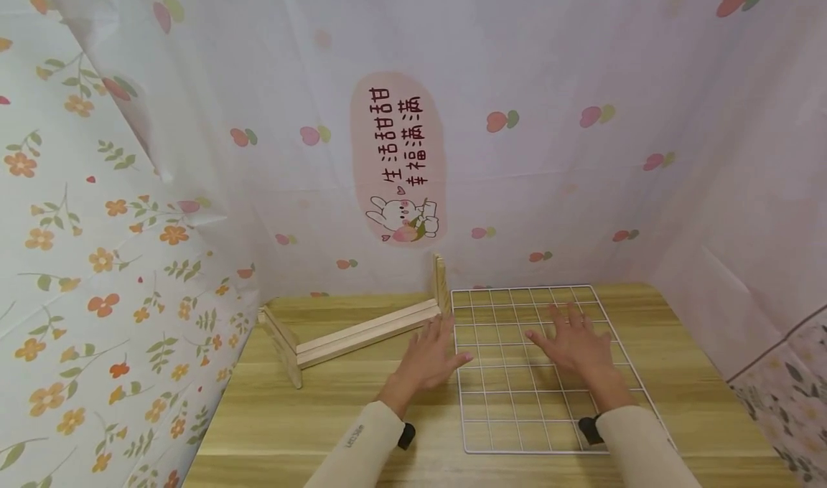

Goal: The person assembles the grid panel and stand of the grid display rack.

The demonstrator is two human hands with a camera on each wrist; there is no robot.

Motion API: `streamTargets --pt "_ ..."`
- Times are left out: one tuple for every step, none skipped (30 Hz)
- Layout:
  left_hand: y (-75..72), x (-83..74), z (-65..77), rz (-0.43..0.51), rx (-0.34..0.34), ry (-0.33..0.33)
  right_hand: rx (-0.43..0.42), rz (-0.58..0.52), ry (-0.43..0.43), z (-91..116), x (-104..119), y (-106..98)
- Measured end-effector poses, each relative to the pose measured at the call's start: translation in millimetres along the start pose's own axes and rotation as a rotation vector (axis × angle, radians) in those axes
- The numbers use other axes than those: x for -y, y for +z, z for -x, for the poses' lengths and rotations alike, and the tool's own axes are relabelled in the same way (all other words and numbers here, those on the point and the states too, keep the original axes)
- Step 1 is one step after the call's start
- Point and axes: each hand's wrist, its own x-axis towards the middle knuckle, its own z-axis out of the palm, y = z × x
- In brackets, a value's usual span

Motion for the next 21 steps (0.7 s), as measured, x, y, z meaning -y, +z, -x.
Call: streamTargets --pt "1.3 -1.5 -0.5 0.002 0.003 0.002 -0.001 -0.003 0.004 0 -1 0" --pt "2.6 -2.6 -1.0 0.007 0.003 0.004 -0.001 -0.009 0.009 0 -2 1" --pt "3.7 -3.7 -1.5 0.006 0.006 0.005 -0.005 -0.010 0.011 0 -3 1" --pt "4.7 -4.8 -2.1 0.005 0.009 0.006 -0.008 -0.009 0.013 0 -5 1" --pt "5.4 -5.8 -2.8 0.000 0.013 0.006 -0.013 -0.009 0.014 0 -6 2" --pt "6.0 -6.9 -3.6 0.000 0.015 0.006 -0.017 -0.010 0.016 0 -7 2" --pt "6.5 -8.3 -4.7 -0.003 0.019 0.008 -0.018 -0.005 0.016 -1 -9 1" --pt "7.2 -9.8 -6.0 -0.001 0.021 0.007 -0.016 -0.007 0.019 -1 -10 1" --pt "7.9 -11.5 -7.5 -0.001 0.025 0.008 -0.013 -0.012 0.021 -1 -11 1" --pt "8.6 -12.8 -9.1 0.002 0.026 0.007 -0.007 -0.016 0.022 -2 -12 0" --pt "9.5 -14.1 -10.6 0.004 0.028 0.007 -0.003 -0.022 0.025 -3 -13 0" --pt "10.8 -15.5 -12.2 0.006 0.030 0.009 0.003 -0.027 0.027 -4 -14 0" --pt "12.1 -16.8 -13.7 0.006 0.038 0.010 0.009 -0.035 0.030 -4 -15 -1" --pt "13.6 -17.9 -14.9 0.007 0.043 0.008 0.015 -0.044 0.035 -4 -16 -1" --pt "15.0 -18.9 -16.0 0.004 0.047 0.006 0.019 -0.048 0.038 -4 -18 -1" --pt "16.3 -20.0 -16.8 0.004 0.053 0.003 0.019 -0.052 0.038 -4 -20 -1" --pt "17.5 -21.1 -17.5 0.003 0.055 0.000 0.021 -0.053 0.039 -4 -21 -1" --pt "18.4 -22.1 -18.1 0.003 0.060 -0.002 0.022 -0.053 0.038 -4 -22 -1" --pt "19.0 -22.9 -18.5 0.007 0.063 -0.005 0.024 -0.053 0.040 -4 -23 -2" --pt "19.3 -23.8 -18.9 0.017 0.062 -0.008 0.028 -0.051 0.040 -4 -24 -3" --pt "19.4 -24.6 -19.3 0.024 0.062 -0.010 0.033 -0.053 0.041 -5 -24 -4"
